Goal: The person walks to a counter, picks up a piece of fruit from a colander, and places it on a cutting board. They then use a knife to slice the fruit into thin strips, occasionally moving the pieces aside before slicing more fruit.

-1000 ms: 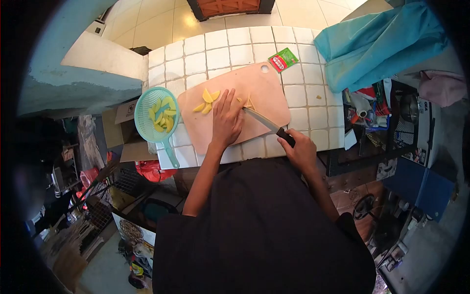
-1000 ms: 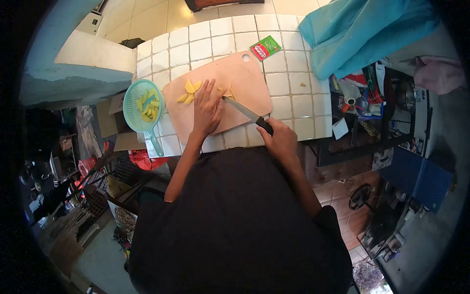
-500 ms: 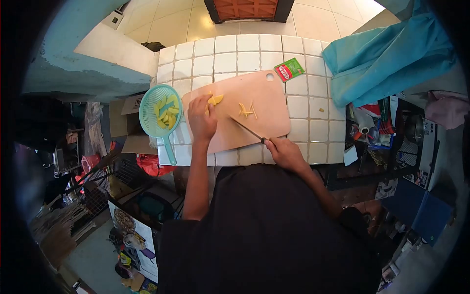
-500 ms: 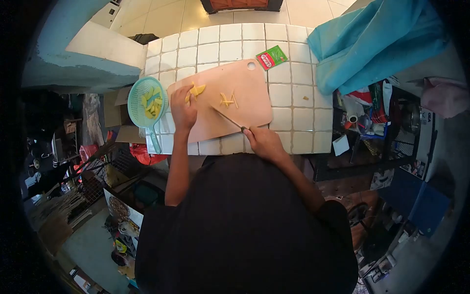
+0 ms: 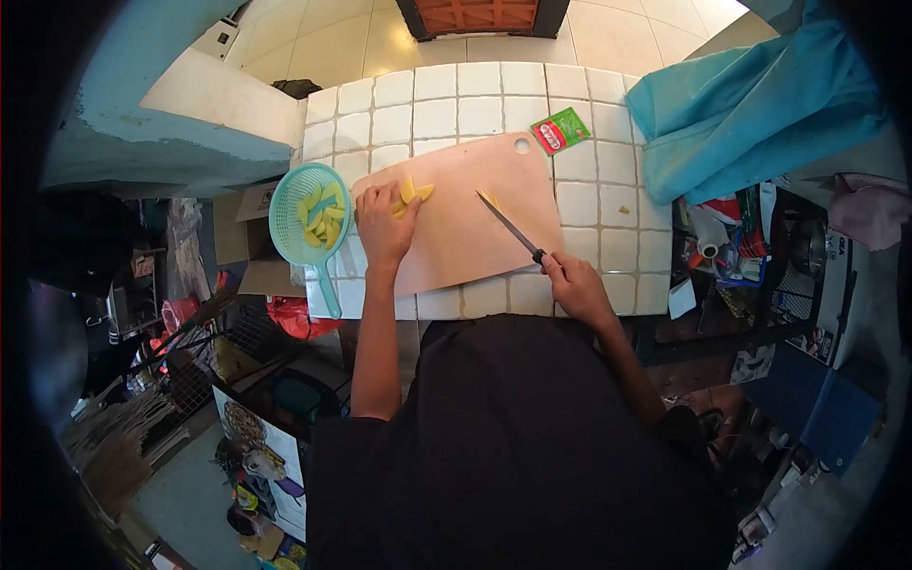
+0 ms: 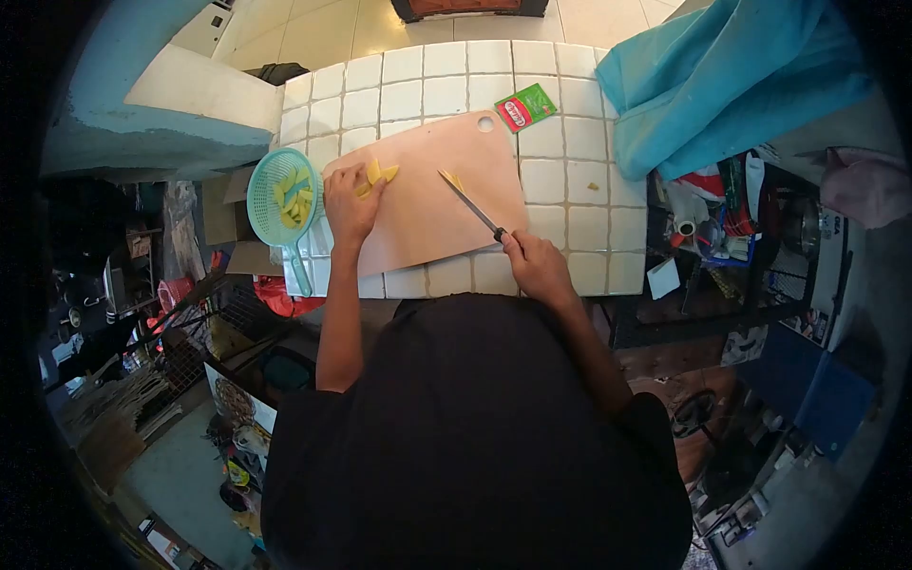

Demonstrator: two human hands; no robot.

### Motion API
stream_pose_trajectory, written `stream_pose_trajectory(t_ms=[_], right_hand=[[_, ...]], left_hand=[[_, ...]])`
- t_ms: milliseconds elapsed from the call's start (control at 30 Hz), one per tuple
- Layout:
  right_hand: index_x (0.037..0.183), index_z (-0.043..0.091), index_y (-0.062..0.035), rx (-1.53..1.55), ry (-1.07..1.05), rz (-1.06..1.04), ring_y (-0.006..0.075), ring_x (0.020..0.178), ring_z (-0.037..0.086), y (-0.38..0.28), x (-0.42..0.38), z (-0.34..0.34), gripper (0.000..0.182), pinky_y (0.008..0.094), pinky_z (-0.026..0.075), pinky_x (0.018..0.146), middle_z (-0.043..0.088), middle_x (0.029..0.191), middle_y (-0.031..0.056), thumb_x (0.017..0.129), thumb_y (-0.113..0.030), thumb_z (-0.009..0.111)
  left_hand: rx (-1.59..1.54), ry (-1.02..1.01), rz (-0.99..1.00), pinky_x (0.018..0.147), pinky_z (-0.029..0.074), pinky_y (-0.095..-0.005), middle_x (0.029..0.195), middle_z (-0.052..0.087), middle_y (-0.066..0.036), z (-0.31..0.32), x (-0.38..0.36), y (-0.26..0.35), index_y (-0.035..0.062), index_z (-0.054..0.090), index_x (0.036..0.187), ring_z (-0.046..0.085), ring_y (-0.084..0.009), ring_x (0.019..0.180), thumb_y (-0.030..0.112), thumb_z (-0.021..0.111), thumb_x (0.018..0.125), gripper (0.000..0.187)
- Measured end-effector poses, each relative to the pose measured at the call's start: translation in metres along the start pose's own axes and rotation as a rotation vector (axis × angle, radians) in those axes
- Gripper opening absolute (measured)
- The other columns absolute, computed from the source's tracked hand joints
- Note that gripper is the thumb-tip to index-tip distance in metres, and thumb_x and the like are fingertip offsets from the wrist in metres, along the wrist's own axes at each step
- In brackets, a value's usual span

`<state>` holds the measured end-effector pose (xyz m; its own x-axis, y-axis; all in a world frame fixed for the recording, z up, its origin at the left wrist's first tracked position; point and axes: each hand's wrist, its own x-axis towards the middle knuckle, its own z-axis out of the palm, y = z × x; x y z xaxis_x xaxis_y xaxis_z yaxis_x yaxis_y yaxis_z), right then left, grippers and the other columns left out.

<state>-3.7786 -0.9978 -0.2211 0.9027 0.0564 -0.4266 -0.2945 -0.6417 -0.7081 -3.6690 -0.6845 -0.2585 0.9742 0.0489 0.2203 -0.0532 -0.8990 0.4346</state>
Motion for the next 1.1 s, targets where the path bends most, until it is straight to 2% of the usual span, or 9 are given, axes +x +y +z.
stream_pose_trajectory(t_ms=[200,300,367,467,567,733,867,933,1100], right_hand=[[0.092,0.065,-0.0009,0.088,-0.071,0.024,0.044,0.078,0.065,-0.008,0.004,0.001,0.041,0.0523,0.047,0.069,0.066,0.078,0.0228,0.106,-0.037,0.05],[0.093,0.066,-0.0008,0.109,-0.093,-0.019,0.0425,0.079,0.066,-0.005,0.006,0.008,0.042,0.0503,0.048,0.07,0.067,0.079,0.0227,0.106,-0.037,0.049],[0.095,0.068,-0.0013,0.12,-0.187,0.042,0.041,0.082,0.067,-0.003,0.005,0.015,0.043,0.0485,0.05,0.073,0.069,0.083,0.0225,0.106,-0.037,0.048],[0.098,0.07,-0.0013,0.07,-0.209,0.124,0.0407,0.084,0.068,-0.001,0.003,0.021,0.044,0.0482,0.05,0.076,0.07,0.086,0.0225,0.107,-0.037,0.046],[0.097,0.07,-0.0007,0.102,-0.134,0.146,0.0406,0.084,0.068,0.004,0.001,0.028,0.045,0.0482,0.05,0.075,0.07,0.085,0.0226,0.107,-0.037,0.045],[0.097,0.069,0.0007,0.091,-0.091,0.116,0.0399,0.082,0.068,-0.002,0.001,0.017,0.046,0.0474,0.049,0.074,0.069,0.083,0.0228,0.107,-0.037,0.045],[0.096,0.068,0.0016,0.077,-0.18,0.181,0.0412,0.081,0.068,-0.009,0.003,0.01,0.045,0.0477,0.049,0.073,0.069,0.082,0.0228,0.107,-0.035,0.046],[0.095,0.068,0.0014,0.055,-0.196,0.165,0.0418,0.08,0.068,-0.004,0.004,0.011,0.044,0.0479,0.049,0.072,0.069,0.081,0.0228,0.107,-0.035,0.046],[0.095,0.068,0.0003,-0.035,0.005,0.138,0.0423,0.079,0.068,-0.008,0.008,0.012,0.042,0.0479,0.049,0.07,0.068,0.079,0.0229,0.106,-0.035,0.048]], left_hand=[[-0.086,-0.027,-0.048,0.096,0.045,-0.0432,0.102,0.062,-0.011,-0.002,0.003,0.0,0.0048,0.072,0.105,0.056,-0.0327,0.106,0.022,0.081,0.081,0.031],[-0.171,0.058,-0.041,0.085,0.05,-0.0369,0.09,0.065,-0.007,-0.003,0.003,0.008,0.0031,0.071,0.102,0.062,-0.0253,0.091,0.017,0.08,0.084,0.024],[-0.578,-0.034,-0.329,0.07,0.05,-0.0285,0.076,0.067,-0.003,-0.012,-0.004,0.022,0.0008,0.07,0.096,0.064,-0.0137,0.073,0.01,0.078,0.087,0.015],[-0.943,-0.021,-0.441,0.06,0.047,-0.0225,0.071,0.069,-0.003,0.006,-0.031,0.026,-0.0004,0.069,0.089,0.062,-0.0064,0.065,0.007,0.078,0.088,0.011],[-0.961,-0.084,-0.631,0.06,0.048,-0.022,0.072,0.069,-0.003,0.006,-0.054,0.055,-0.0001,0.069,0.084,0.063,-0.0053,0.065,0.005,0.078,0.088,0.011],[-0.405,-0.063,-0.322,0.058,0.05,-0.0299,0.063,0.066,-0.004,0.018,-0.075,0.07,0.0046,0.069,0.087,0.062,-0.0141,0.055,0.015,0.079,0.087,0.014],[-0.269,-0.196,-0.248,0.062,0.051,-0.0305,0.065,0.063,-0.005,0.003,-0.069,0.068,0.0074,0.073,0.095,0.063,-0.0172,0.06,0.016,0.078,0.087,0.013],[-0.592,-0.237,-0.219,0.073,0.053,-0.0328,0.082,0.064,-0.007,-0.007,-0.064,0.062,0.0097,0.075,0.108,0.064,-0.0224,0.079,0.014,0.079,0.084,0.024],[-0.323,-0.271,0.104,0.088,0.051,-0.0377,0.104,0.061,-0.008,-0.018,-0.052,0.039,0.0117,0.075,0.116,0.06,-0.0267,0.102,0.015,0.082,0.078,0.039]])
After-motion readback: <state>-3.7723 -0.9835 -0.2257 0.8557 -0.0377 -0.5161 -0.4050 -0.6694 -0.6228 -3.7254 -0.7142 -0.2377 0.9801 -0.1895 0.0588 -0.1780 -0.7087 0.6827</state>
